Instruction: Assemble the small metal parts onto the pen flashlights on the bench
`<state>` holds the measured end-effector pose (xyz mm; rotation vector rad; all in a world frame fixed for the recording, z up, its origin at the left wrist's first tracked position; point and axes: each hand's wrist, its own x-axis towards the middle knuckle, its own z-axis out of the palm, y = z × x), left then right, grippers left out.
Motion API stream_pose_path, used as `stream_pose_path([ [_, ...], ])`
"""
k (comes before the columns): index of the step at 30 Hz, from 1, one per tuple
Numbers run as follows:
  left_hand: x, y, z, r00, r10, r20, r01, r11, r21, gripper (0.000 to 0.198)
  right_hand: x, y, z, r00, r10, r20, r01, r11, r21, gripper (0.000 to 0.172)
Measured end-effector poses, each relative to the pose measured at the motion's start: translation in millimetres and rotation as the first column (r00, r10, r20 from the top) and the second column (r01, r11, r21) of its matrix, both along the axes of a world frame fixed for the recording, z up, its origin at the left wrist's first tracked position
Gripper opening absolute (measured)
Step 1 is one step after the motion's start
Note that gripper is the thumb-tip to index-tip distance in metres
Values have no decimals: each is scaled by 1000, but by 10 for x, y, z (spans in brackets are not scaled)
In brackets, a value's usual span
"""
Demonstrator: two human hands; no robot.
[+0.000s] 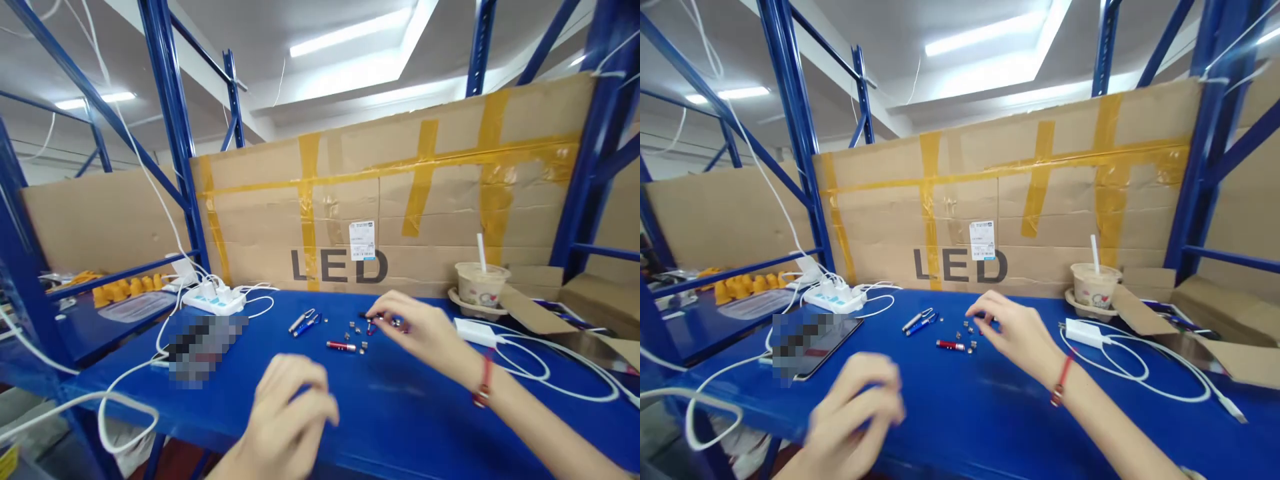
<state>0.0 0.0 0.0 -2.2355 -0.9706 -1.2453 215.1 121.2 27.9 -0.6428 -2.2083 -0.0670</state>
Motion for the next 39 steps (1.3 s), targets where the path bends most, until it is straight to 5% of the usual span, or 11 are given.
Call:
stream_pose_path([
  [2,25,512,-3,994,-106,-19,96,954,-283,16,-46,250,-132,974,-1,225,43,982,-181,16],
  [5,12,1177,-125,975,-201,-98,73,699,-712,22,-89,467,-346,952,-42,303,156,919,-363,12],
  [8,-68,1549,-270,978,-140,-154,-39,603,-797,43,-66,517,-477,963,-37,268,153,892,-425,13],
  [11,-153,1637,-359,986,-139,-97,-4,554,-832,27,-48,499,-553,963,37,267,88,893,-442,18],
  [14,-195,1601,-371,985,-154,-76,35,612,-790,19,-61,484,-606,954,29,297,99,908,-406,22],
  [19,-230,1576,-336,990,-112,83,133,583,-801,19,-111,462,-679,937,13,349,141,901,-411,26],
  [22,-218,1542,-335,973,-143,182,232,615,-753,18,-146,440,-718,944,40,328,116,889,-442,22],
  [30,-104,1458,-361,983,-179,32,162,782,-602,14,-176,421,-722,952,-13,306,152,888,-434,21],
  [34,-168,1509,-276,959,-22,283,155,877,-455,14,-162,404,-695,950,-56,308,194,877,-440,17],
  [39,-319,1562,-166,811,129,571,43,960,-277,19,-162,402,-698,954,-62,295,205,851,-483,18],
])
